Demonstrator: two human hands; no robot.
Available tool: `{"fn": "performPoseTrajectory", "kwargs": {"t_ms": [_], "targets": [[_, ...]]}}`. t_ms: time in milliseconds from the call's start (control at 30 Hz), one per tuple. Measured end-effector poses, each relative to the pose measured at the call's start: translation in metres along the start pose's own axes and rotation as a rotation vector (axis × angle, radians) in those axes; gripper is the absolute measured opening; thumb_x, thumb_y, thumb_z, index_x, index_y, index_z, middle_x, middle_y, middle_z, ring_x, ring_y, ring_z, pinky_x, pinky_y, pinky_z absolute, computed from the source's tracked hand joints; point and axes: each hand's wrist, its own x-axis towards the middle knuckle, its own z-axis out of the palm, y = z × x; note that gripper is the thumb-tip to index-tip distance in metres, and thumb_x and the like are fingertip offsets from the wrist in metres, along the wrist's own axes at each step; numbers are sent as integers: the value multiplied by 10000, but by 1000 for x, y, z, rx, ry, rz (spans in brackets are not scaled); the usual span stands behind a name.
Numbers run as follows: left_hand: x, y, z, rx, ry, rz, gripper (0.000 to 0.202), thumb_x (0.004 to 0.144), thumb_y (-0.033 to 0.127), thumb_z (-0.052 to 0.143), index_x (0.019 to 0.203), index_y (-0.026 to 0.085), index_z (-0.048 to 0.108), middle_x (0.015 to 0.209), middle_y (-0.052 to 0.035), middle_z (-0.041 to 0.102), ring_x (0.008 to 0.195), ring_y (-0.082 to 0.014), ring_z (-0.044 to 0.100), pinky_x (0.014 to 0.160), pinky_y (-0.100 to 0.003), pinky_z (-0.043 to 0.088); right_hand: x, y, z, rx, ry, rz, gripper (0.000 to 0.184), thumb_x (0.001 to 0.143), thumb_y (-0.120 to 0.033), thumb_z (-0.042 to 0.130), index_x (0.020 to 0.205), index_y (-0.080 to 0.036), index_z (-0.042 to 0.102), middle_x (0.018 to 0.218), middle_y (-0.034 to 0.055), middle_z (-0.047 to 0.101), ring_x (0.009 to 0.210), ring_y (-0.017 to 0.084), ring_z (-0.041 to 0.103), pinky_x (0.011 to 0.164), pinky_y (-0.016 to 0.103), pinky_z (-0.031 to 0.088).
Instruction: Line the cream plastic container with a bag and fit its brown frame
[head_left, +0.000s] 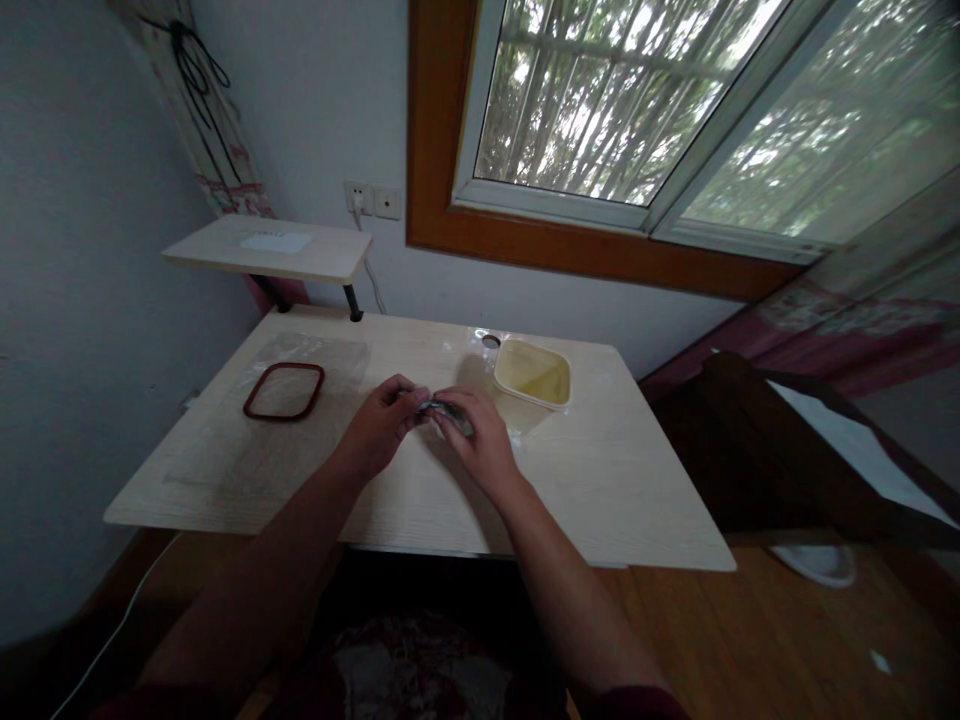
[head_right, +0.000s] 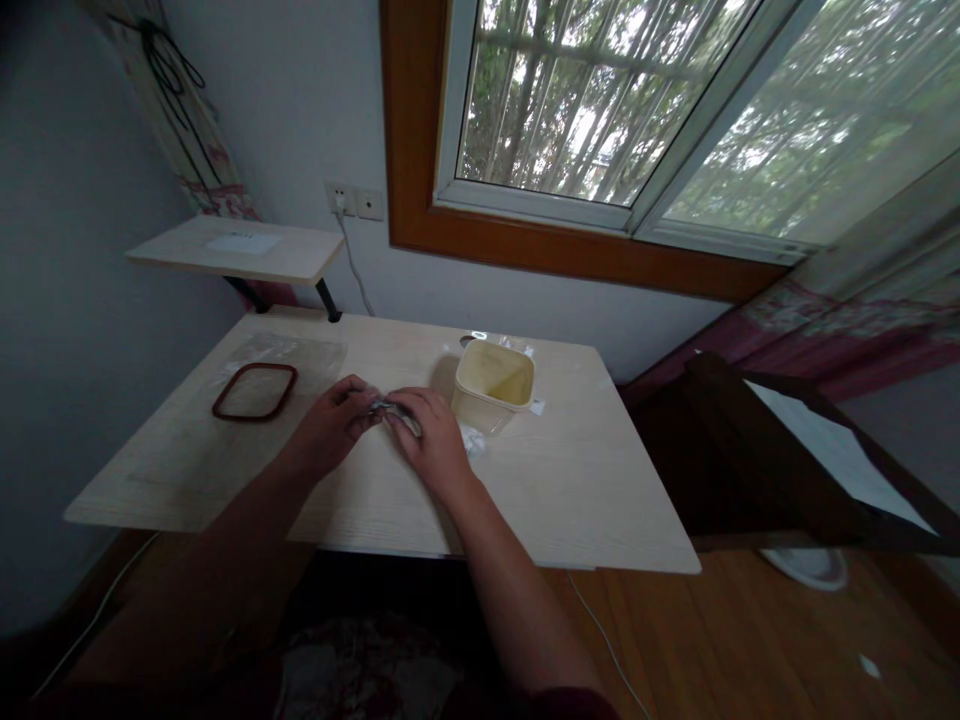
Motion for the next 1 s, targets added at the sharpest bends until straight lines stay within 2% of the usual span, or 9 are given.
{"fn": "performPoseTrajectory", "kwargs": {"t_ms": [133, 233, 333, 467, 667, 833, 1000], "targets": [[2, 0, -4, 22, 36, 12, 324, 674, 311, 869, 744, 169, 587, 727, 25, 645, 695, -86, 622, 699, -227, 529, 2, 7, 10, 50, -3, 91, 147, 963, -316, 614, 1078, -267, 690, 992, 49, 727, 927, 210, 674, 855, 362, 545], [5, -2, -9, 40, 112, 58, 308, 684, 298, 859, 813, 177, 607, 789, 22, 654, 712, -85, 619, 692, -221, 514, -1, 8, 14, 110, 31, 176, 157, 936, -340, 650, 1052, -254, 714, 958, 46, 740, 884, 203, 693, 825, 345, 551], [4, -7, -13, 115, 219, 186, 283, 732, 290, 825, 885, 195, 607, 851, 23, 645, 753, -93, 624, 721, -235, 510, -3, 7, 16, 200, 79, 317, 190, 909, -383, 684, 1020, -236, 732, 843, 39, 744, 782, 196, 702, 746, 329, 560], [-5, -13, -15, 410, 333, 438, 196, 797, 267, 775, 851, 203, 598, 771, 27, 594, 704, -100, 575, 694, -231, 475, -4, 7, 18, 364, 156, 486, 249, 868, -428, 720, 991, -211, 742, 771, 27, 743, 654, 169, 681, 649, 299, 561], [-13, -19, -9, 822, 164, 585, 57, 843, 243, 726, 887, 209, 713, 886, -29, 656, 808, -147, 633, 736, -256, 517, -5, 8, 23, 529, 112, 550, 270, 868, -402, 708, 1055, -211, 748, 874, 43, 770, 709, 170, 712, 704, 304, 585], [-7, -24, -10, 981, 187, 625, 98, 861, 238, 706, 951, 202, 692, 895, -25, 687, 803, -144, 667, 736, -260, 559, -9, 6, 28, 598, 160, 588, 280, 856, -423, 712, 1040, -213, 693, 877, 40, 773, 712, 168, 722, 705, 303, 598], [-4, -27, -14, 1018, 173, 612, 117, 856, 258, 709, 956, 197, 699, 895, -35, 727, 792, -155, 705, 747, -278, 590, -11, 6, 31, 607, 182, 567, 232, 859, -407, 715, 978, -216, 657, 832, 35, 761, 728, 172, 727, 731, 314, 602]]}}
